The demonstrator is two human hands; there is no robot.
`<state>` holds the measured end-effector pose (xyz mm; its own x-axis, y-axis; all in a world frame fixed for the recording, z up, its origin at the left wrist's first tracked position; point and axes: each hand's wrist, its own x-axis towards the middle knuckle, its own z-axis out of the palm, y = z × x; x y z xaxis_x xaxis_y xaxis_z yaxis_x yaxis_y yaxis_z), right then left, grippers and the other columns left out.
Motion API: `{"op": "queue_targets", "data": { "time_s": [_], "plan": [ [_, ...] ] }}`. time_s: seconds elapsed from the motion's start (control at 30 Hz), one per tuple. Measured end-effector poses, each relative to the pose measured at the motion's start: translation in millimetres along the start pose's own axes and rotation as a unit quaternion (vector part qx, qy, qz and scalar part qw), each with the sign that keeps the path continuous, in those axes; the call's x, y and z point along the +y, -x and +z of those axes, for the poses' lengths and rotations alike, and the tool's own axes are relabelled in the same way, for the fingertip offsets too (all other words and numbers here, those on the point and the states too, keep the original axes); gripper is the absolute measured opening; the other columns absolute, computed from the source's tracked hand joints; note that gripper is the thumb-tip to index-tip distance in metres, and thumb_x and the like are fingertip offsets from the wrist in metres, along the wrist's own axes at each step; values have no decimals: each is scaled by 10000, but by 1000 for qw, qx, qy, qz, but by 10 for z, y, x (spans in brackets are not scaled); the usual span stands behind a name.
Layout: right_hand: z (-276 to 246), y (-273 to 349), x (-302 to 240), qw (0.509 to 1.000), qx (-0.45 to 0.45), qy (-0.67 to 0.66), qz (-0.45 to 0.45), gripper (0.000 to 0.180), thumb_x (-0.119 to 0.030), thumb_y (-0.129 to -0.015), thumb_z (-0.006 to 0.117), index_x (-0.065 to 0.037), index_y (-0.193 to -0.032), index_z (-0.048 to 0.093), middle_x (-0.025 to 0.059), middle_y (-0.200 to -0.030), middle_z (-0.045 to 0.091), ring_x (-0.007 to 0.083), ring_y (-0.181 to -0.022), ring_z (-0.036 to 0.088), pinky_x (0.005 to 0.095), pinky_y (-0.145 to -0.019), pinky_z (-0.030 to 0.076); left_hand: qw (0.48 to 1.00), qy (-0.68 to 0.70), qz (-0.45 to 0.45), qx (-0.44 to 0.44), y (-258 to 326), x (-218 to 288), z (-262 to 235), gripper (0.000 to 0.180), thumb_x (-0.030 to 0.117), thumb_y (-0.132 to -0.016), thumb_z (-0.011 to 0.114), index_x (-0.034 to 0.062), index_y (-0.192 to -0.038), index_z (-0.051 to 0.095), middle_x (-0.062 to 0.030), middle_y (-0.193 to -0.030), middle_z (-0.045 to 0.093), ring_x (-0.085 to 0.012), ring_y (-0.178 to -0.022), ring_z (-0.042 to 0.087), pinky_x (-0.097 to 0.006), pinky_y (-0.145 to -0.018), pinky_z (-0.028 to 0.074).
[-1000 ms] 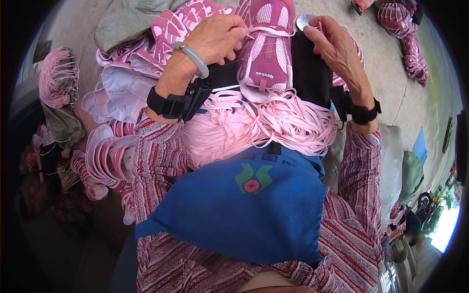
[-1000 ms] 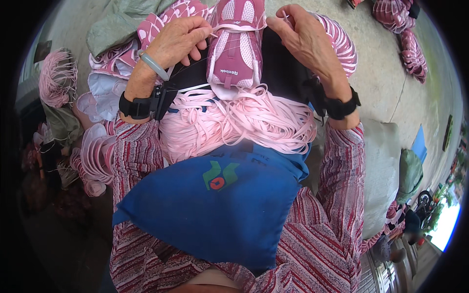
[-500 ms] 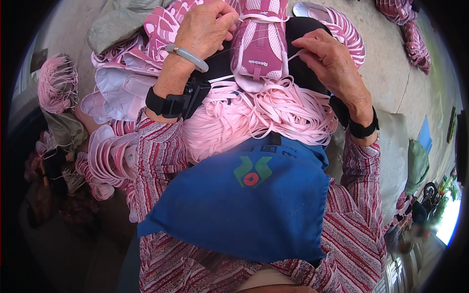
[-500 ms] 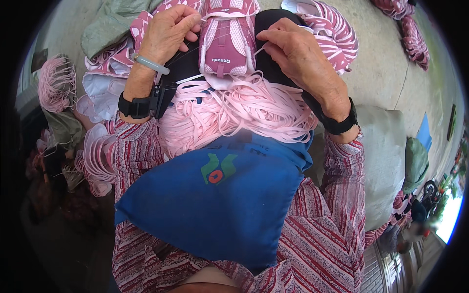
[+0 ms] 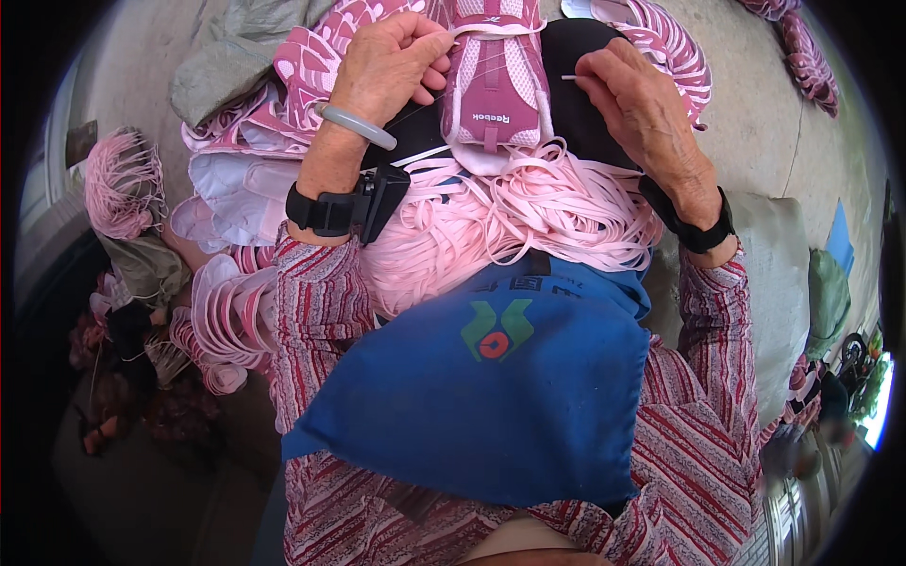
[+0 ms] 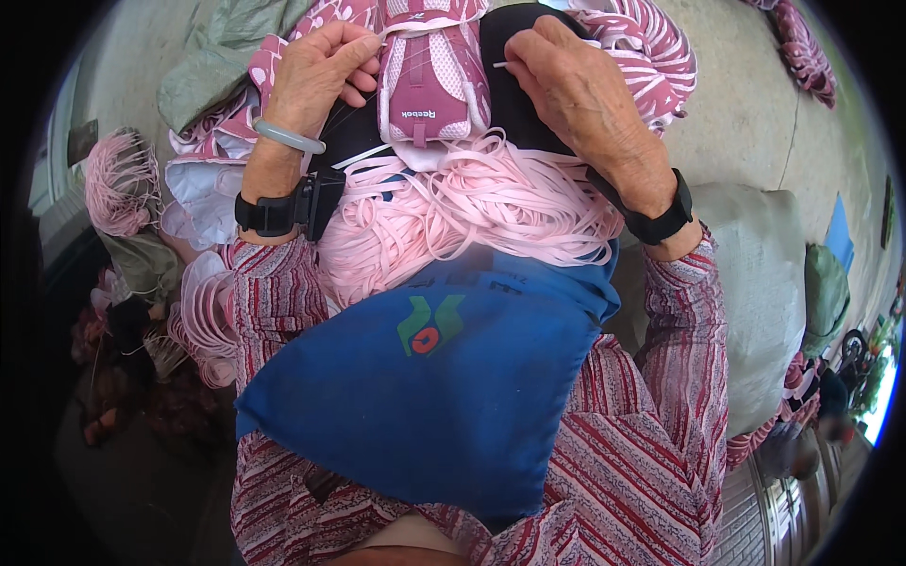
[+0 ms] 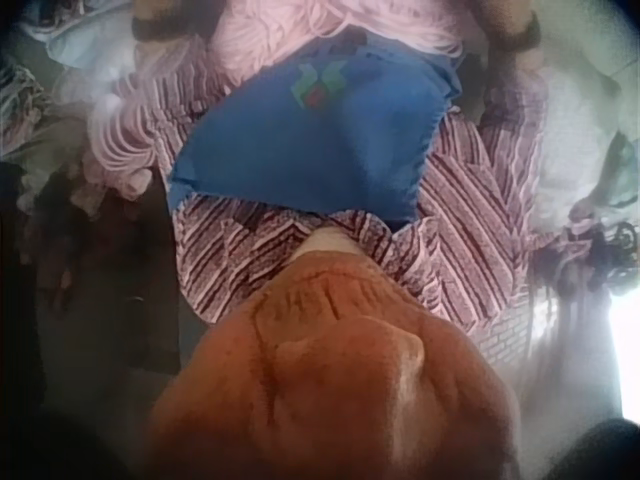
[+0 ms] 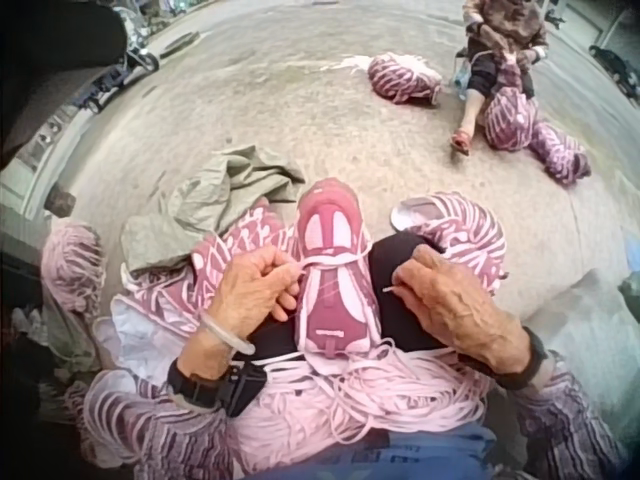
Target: Lacing shoelaces into multiple pairs of pink sneakers.
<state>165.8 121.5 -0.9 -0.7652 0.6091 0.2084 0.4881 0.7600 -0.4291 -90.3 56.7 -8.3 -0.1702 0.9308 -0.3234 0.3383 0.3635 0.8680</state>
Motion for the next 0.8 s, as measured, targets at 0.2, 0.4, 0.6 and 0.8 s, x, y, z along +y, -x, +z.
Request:
{"op": "queue_targets", "data": {
  "time_s": [0.2, 0.4, 0.6, 0.8],
  "plan": [
    [110, -222, -10, 992, 40, -111, 37, 131, -121, -872, 618, -9, -937, 598, 118, -828, 583, 277, -737, 588, 337, -665, 468, 1000, 26, 1, 10, 9, 55, -16, 212, 223, -877, 647, 33, -966, 677, -39, -779, 669, -85, -625, 634, -194, -494, 517],
    [125, -310, 42, 989, -2, -135, 63, 146, -142, -877, 619, -6, -928, 607, 121, -855, 602, 279, -770, 599, 336, -679, 471, 998, 63, -12, -4, 13, 56, -21, 247, 256, -870, 666, 16, -928, 686, -28, -753, 647, -69, -611, 598, -183, -493, 500],
    [3, -438, 18, 982, -73, -164, 66, 150, -120, -840, 599, 28, -867, 602, 198, -730, 570, 355, -699, 570, 409, -634, 451, 950, -286, 124, 32, -104, 105, -51, 253, 272, -866, 670, 21, -896, 677, -17, -731, 633, -64, -587, 584, -193, -504, 497],
    [-31, -572, 12, 991, -109, -69, -19, 185, -141, -859, 552, 33, -805, 585, 223, -749, 585, 388, -726, 576, 422, -641, 447, 998, 59, -11, 6, -94, -20, -48, 210, 247, -839, 702, 45, -895, 690, -3, -739, 649, -51, -596, 591, -182, -492, 489]
  ]
}}
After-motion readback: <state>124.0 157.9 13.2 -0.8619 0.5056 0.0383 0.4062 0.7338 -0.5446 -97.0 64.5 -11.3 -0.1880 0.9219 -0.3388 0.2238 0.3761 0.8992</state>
